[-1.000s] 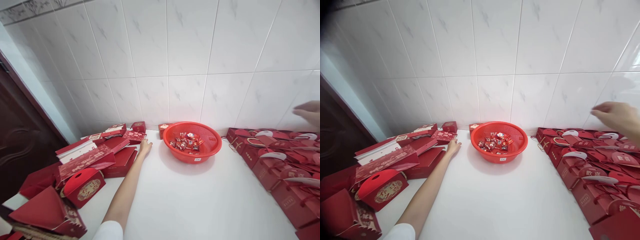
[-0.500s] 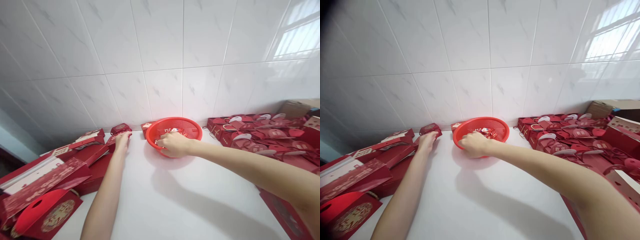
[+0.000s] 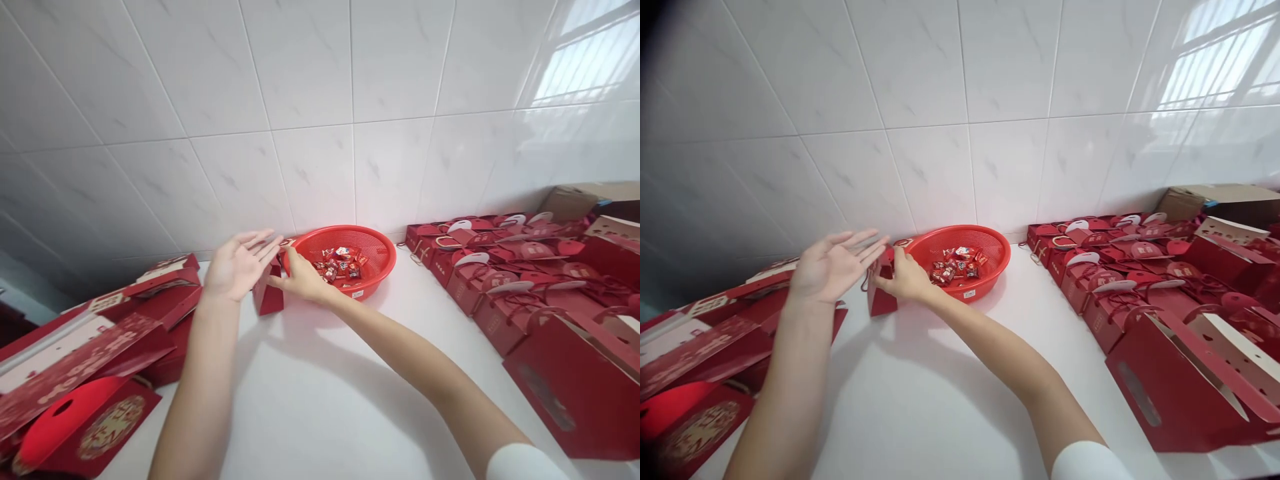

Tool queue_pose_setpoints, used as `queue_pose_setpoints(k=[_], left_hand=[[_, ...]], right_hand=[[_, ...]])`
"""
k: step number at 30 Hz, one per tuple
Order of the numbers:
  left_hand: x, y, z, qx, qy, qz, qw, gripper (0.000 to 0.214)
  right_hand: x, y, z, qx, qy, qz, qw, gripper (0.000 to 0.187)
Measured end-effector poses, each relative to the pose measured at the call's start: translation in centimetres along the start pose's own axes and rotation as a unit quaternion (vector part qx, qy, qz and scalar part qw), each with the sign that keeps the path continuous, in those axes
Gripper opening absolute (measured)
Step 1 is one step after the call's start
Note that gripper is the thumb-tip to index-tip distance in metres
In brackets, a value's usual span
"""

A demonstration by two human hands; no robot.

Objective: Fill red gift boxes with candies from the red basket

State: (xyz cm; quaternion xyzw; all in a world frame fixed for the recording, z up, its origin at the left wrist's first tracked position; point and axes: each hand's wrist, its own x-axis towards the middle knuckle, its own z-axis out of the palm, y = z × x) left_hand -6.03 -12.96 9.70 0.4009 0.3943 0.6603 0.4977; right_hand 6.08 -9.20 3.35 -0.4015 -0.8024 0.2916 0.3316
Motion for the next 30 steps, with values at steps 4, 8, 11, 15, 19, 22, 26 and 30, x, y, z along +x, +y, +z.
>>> queue_pose_setpoints(k=[4, 8, 11, 15, 19, 22, 26, 30], left_hand=[[1.1, -0.8, -0.7, 0.092, 0.033, 0.026, 0.995, 0.022], [3.3, -1.4, -3.7, 0.249, 0.169, 0.129, 0.945, 0.030], [4.8, -2.1, -6.3, 0.400, 0.258, 0.142, 0.868, 0.036], [5.6, -3.4, -8.0, 0.494, 0.212, 0.040, 0.842, 0.039], [5.4, -4.2, -7.7, 0.490, 0.065, -0.050, 0.868, 0.028], [5.2, -4.5, -7.4, 0.485, -0.015, -0.099, 0.869, 0.026], [5.2, -4.4, -7.8, 0.476, -0.032, -0.117, 0.871, 0.025], [5.3, -4.3, -8.3, 0.501, -0.029, -0.117, 0.857, 0.024]], right_hand=[[-0.1, 1.2, 1.4, 0.041, 0.032, 0.001, 0.999, 0.057], [-0.8, 1.8, 2.6, 0.013, 0.079, -0.024, 0.996, 0.044], [-1.2, 1.4, 3.7, -0.002, 0.094, -0.091, 0.991, 0.040], [-1.0, 0.5, 5.1, -0.015, 0.063, -0.116, 0.991, 0.052], [0.0, -0.1, 5.8, -0.043, 0.042, -0.058, 0.997, 0.066], [0.7, -0.5, 5.8, -0.058, 0.036, -0.008, 0.998, 0.061], [1.6, -1.2, 5.6, -0.087, 0.034, 0.032, 0.995, 0.052], [2.5, -1.6, 5.1, -0.118, 0.021, 0.052, 0.991, 0.034]])
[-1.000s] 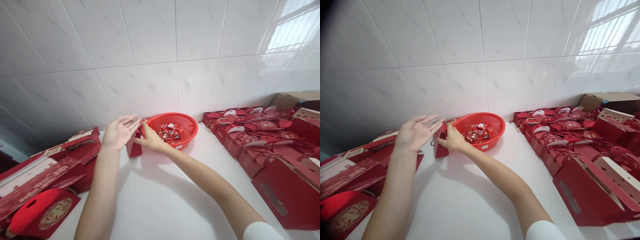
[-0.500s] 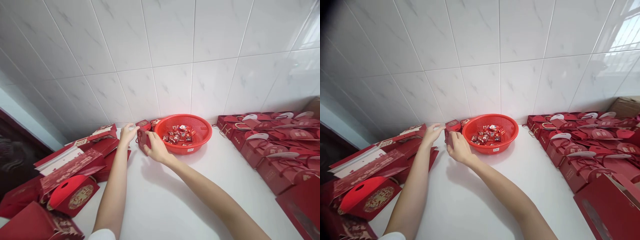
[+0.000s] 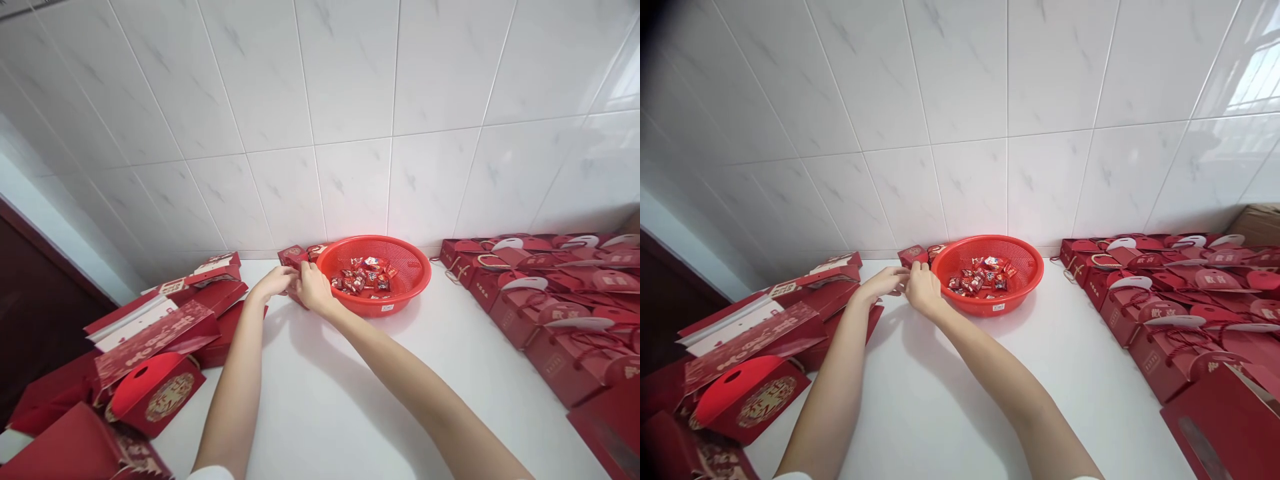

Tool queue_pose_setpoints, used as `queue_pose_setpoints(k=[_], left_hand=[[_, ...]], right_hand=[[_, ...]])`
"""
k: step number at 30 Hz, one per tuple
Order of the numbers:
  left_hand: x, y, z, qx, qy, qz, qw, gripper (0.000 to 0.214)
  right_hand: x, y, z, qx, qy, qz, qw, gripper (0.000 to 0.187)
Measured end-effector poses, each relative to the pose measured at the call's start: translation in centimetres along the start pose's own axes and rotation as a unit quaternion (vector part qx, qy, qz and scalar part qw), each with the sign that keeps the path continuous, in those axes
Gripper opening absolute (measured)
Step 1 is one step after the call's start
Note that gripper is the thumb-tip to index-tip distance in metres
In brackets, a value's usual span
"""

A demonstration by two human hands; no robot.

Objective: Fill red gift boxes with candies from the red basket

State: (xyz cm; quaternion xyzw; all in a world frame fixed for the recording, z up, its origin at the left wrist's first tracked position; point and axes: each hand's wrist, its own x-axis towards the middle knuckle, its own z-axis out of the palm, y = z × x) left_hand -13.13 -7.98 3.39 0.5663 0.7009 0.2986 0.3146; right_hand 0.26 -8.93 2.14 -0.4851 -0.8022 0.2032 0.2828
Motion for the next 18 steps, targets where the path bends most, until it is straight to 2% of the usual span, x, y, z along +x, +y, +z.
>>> queue_pose_setpoints(k=[2, 4, 6, 7, 8, 10, 13, 15, 18], left_hand=[[0.1, -0.1, -0.1, 0.020, 0.046, 0.011, 0.999, 0.028], [0.2, -0.1, -0.3, 0.028, 0.105, 0.033, 0.994, 0.041], [0.2, 0.0, -0.7, 0.021, 0.151, 0.084, 0.985, 0.058], [0.1, 0.1, -0.9, 0.012, 0.153, 0.118, 0.981, 0.063], [-0.2, 0.2, -1.2, 0.004, 0.135, 0.152, 0.979, 0.062], [-0.9, 0.7, -1.7, 0.001, 0.054, 0.193, 0.980, 0.051], [-2.4, 2.0, -1.8, 0.031, -0.061, 0.201, 0.977, 0.041], [-3.5, 3.0, -1.6, 0.057, -0.096, 0.219, 0.969, 0.037], [-4.6, 4.4, -1.0, 0.071, -0.112, 0.252, 0.958, 0.029]], right_hand=[[0.4, 0.2, -0.1, -0.001, 0.005, -0.006, 1.000, 0.028], [0.5, 0.5, -0.2, 0.024, 0.027, -0.010, 0.999, 0.024], [0.3, 1.0, -0.3, 0.076, 0.059, -0.011, 0.995, 0.022], [0.0, 1.3, -0.5, 0.109, 0.075, -0.014, 0.991, 0.022], [-0.4, 1.7, -0.8, 0.141, 0.088, -0.020, 0.986, 0.022], [-1.5, 2.3, -1.8, 0.192, 0.100, -0.039, 0.975, 0.023], [-3.5, 3.4, -3.9, 0.235, 0.110, -0.068, 0.963, 0.025], [-4.6, 4.3, -5.5, 0.233, 0.123, -0.087, 0.961, 0.029], [-5.9, 5.9, -7.5, 0.200, 0.124, -0.133, 0.963, 0.038]])
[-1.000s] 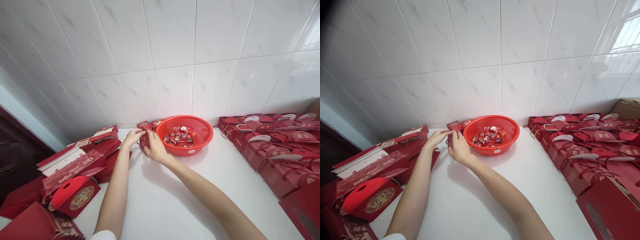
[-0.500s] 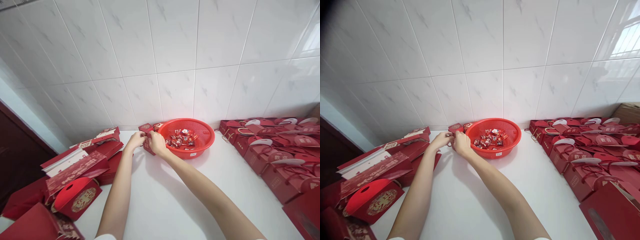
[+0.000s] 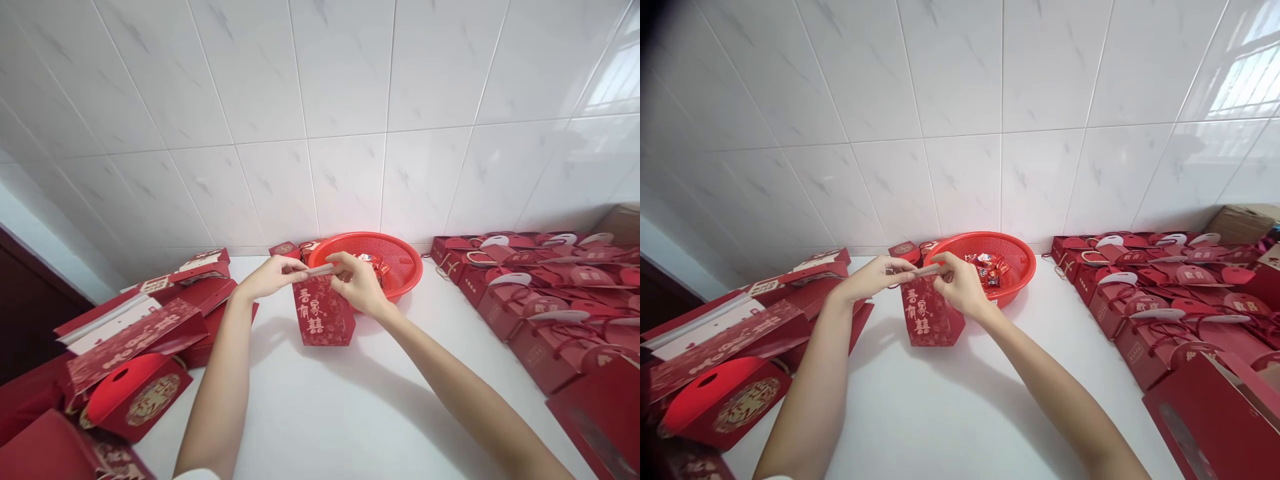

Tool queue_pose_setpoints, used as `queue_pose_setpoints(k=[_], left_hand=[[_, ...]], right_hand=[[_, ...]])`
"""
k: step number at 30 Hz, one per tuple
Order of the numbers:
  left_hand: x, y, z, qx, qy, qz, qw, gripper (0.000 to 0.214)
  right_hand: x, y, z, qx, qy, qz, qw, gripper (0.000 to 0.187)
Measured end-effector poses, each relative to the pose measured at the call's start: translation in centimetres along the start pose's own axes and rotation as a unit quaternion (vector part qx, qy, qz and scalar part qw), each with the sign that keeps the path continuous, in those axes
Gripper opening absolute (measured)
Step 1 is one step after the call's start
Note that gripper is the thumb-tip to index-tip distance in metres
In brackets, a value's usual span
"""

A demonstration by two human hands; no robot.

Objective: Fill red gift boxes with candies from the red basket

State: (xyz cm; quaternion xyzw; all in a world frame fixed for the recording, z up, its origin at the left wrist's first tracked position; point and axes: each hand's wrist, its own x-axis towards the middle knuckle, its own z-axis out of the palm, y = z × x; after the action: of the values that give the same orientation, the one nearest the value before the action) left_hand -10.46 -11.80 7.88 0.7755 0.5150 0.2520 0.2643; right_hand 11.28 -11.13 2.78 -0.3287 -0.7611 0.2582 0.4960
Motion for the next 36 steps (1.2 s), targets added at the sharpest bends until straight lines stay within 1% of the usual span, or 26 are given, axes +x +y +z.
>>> queue_pose_setpoints(k=[2, 4, 6, 8, 9, 10, 11, 14, 15, 16, 17, 18, 20, 22, 24, 25, 27, 29, 30, 31, 32, 33, 34, 35, 36], left_hand=[[0.0, 0.8, 0.3, -0.017, -0.009, 0.017, 1.000, 0.033], [0.0, 1.3, 0.5, -0.044, -0.038, 0.035, 0.998, 0.037], [-0.1, 1.8, 0.7, -0.057, -0.098, 0.044, 0.993, 0.037], [-0.2, 2.3, 1.1, -0.053, -0.177, 0.046, 0.982, 0.037], [-0.2, 2.5, 1.3, -0.050, -0.215, 0.047, 0.974, 0.037], [-0.3, 2.8, 1.6, -0.048, -0.246, 0.047, 0.967, 0.037], [-0.4, 3.1, 1.9, -0.050, -0.270, 0.049, 0.960, 0.037], [-0.5, 3.6, 2.7, -0.062, -0.309, 0.055, 0.947, 0.034], [-0.4, 3.7, 2.9, -0.063, -0.311, 0.056, 0.947, 0.033], [-0.3, 3.7, 3.1, -0.061, -0.307, 0.058, 0.948, 0.033], [-0.2, 3.7, 3.2, -0.058, -0.295, 0.062, 0.952, 0.033], [-0.1, 3.6, 3.3, -0.055, -0.278, 0.067, 0.957, 0.034], [0.2, 3.4, 3.4, -0.052, -0.244, 0.076, 0.965, 0.034], [0.4, 3.1, 3.4, -0.054, -0.229, 0.082, 0.968, 0.035], [0.5, 3.0, 3.6, -0.061, -0.223, 0.081, 0.969, 0.036], [0.6, 2.9, 3.7, -0.068, -0.213, 0.079, 0.971, 0.036], [1.0, 2.6, 4.1, -0.090, -0.166, 0.071, 0.979, 0.039], [2.0, 2.1, 4.5, -0.102, -0.106, 0.058, 0.987, 0.041], [2.9, 1.9, 4.8, -0.093, -0.085, 0.050, 0.991, 0.042], [3.9, 1.5, 5.0, -0.069, -0.077, 0.039, 0.994, 0.042], [5.2, 1.2, 5.2, -0.029, -0.088, 0.022, 0.995, 0.041], [6.5, 0.9, 5.4, 0.019, -0.117, -0.003, 0.993, 0.039], [8.0, 0.6, 5.7, 0.072, -0.164, -0.034, 0.983, 0.035], [9.4, 0.4, 6.0, 0.114, -0.222, -0.062, 0.966, 0.028], [10.8, 0.1, 6.4, 0.128, -0.257, -0.071, 0.955, 0.018]], right_hand=[[-0.5, 0.4, -1.7, -0.022, -0.040, -0.034, 0.998, 0.046], [-0.8, 0.7, -3.2, -0.049, -0.093, -0.057, 0.993, 0.052], [-1.0, 0.7, -4.8, -0.074, -0.163, -0.062, 0.982, 0.056], [-1.0, 0.7, -6.2, -0.079, -0.242, -0.048, 0.966, 0.054], [-0.9, 0.7, -6.9, -0.071, -0.267, -0.033, 0.960, 0.050], [-0.7, 0.9, -7.6, -0.057, -0.271, -0.015, 0.961, 0.044], [-0.4, 1.2, -8.2, -0.041, -0.252, 0.009, 0.967, 0.036], [0.4, 2.9, -9.1, 0.001, -0.116, 0.086, 0.990, 0.022], [0.6, 3.6, -9.1, 0.008, -0.076, 0.108, 0.991, 0.018], [0.8, 4.3, -9.0, 0.014, -0.051, 0.126, 0.991, 0.015], [0.9, 5.0, -8.8, 0.019, -0.038, 0.141, 0.989, 0.013], [0.9, 5.6, -8.6, 0.027, -0.038, 0.149, 0.988, 0.013], [0.9, 6.5, -7.9, 0.051, -0.060, 0.154, 0.985, 0.015], [0.9, 6.9, -7.4, 0.067, -0.090, 0.147, 0.983, 0.018], [1.2, 7.0, -7.1, 0.061, -0.097, 0.138, 0.984, 0.019], [1.4, 7.1, -7.0, 0.051, -0.092, 0.135, 0.985, 0.019], [1.8, 7.3, -6.9, 0.030, -0.070, 0.143, 0.987, 0.019], [2.1, 7.8, -6.9, 0.009, -0.041, 0.180, 0.983, 0.017], [2.2, 8.0, -6.8, -0.002, -0.027, 0.202, 0.979, 0.015], [2.3, 8.3, -6.8, -0.011, -0.014, 0.222, 0.975, 0.014], [2.2, 8.6, -6.8, -0.020, -0.004, 0.237, 0.971, 0.013], [2.2, 8.8, -6.7, -0.028, 0.004, 0.246, 0.969, 0.012], [2.1, 9.0, -6.7, -0.033, 0.008, 0.251, 0.967, 0.013], [2.0, 9.1, -6.7, -0.038, 0.012, 0.257, 0.966, 0.014], [1.9, 9.2, -6.7, -0.043, 0.013, 0.263, 0.964, 0.014]])
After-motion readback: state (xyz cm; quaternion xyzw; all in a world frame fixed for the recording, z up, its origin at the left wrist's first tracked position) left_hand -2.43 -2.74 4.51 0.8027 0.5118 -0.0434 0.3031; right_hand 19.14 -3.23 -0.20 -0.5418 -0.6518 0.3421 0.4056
